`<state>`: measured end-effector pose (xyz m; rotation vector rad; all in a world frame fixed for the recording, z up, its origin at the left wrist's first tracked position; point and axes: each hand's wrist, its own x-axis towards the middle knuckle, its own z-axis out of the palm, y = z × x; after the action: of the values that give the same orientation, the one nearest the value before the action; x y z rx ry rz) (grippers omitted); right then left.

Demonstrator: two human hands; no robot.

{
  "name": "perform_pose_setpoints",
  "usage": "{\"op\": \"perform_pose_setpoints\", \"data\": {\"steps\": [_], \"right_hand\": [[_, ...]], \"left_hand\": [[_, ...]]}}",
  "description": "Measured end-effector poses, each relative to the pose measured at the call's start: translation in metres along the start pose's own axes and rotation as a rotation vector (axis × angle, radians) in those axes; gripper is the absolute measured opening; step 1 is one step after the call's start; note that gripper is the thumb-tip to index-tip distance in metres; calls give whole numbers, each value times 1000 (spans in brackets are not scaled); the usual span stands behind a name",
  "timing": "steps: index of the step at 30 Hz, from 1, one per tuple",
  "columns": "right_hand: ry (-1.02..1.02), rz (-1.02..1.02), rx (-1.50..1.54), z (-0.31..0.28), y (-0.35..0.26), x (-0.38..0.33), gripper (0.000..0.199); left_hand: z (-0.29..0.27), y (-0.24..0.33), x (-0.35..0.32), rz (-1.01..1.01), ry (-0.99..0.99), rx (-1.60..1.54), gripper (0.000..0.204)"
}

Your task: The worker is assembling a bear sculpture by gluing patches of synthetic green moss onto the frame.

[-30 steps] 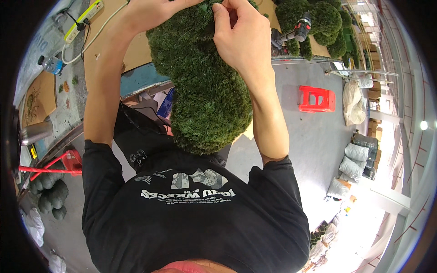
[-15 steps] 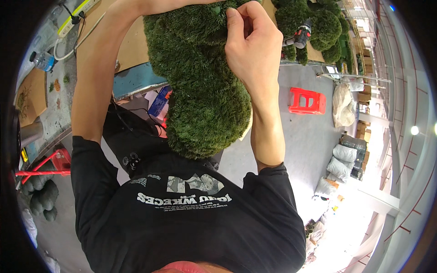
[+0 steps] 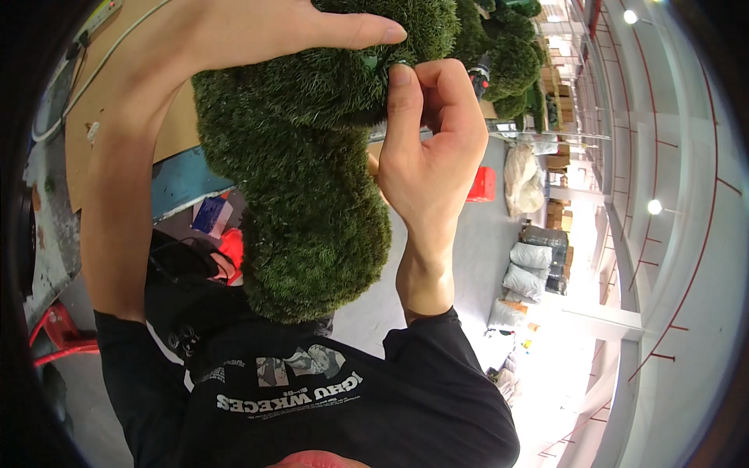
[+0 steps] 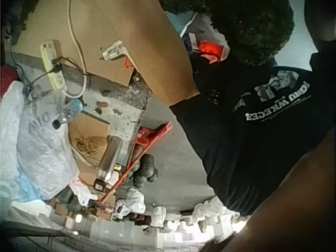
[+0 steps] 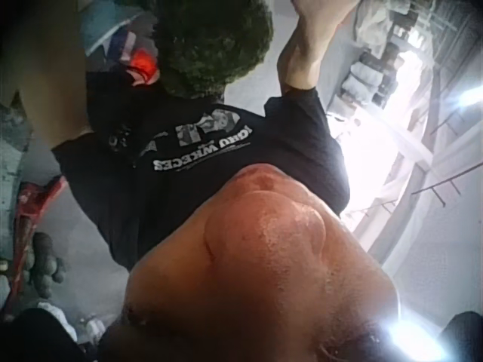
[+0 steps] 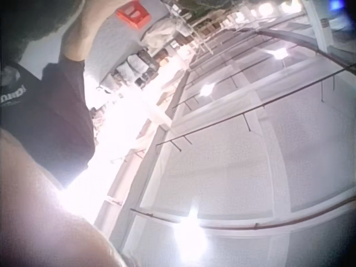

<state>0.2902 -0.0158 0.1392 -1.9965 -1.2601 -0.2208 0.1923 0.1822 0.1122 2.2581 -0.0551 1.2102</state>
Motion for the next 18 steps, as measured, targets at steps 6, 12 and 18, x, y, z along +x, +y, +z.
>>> {"op": "perform_pose_setpoints", "data": {"steps": [6,12,18], "right_hand": [[-19,63,27,1,-8,0,18],[-11,78,28,3,-11,1,18],[2,40,-109,4,-17,3,19]], "left_hand": [[-9,2,-3,-58,-29,6,60],[-8,-2,-1,-57,-51,-18,59],[-10,-1,-4,-54,-26,-21,58]]}}
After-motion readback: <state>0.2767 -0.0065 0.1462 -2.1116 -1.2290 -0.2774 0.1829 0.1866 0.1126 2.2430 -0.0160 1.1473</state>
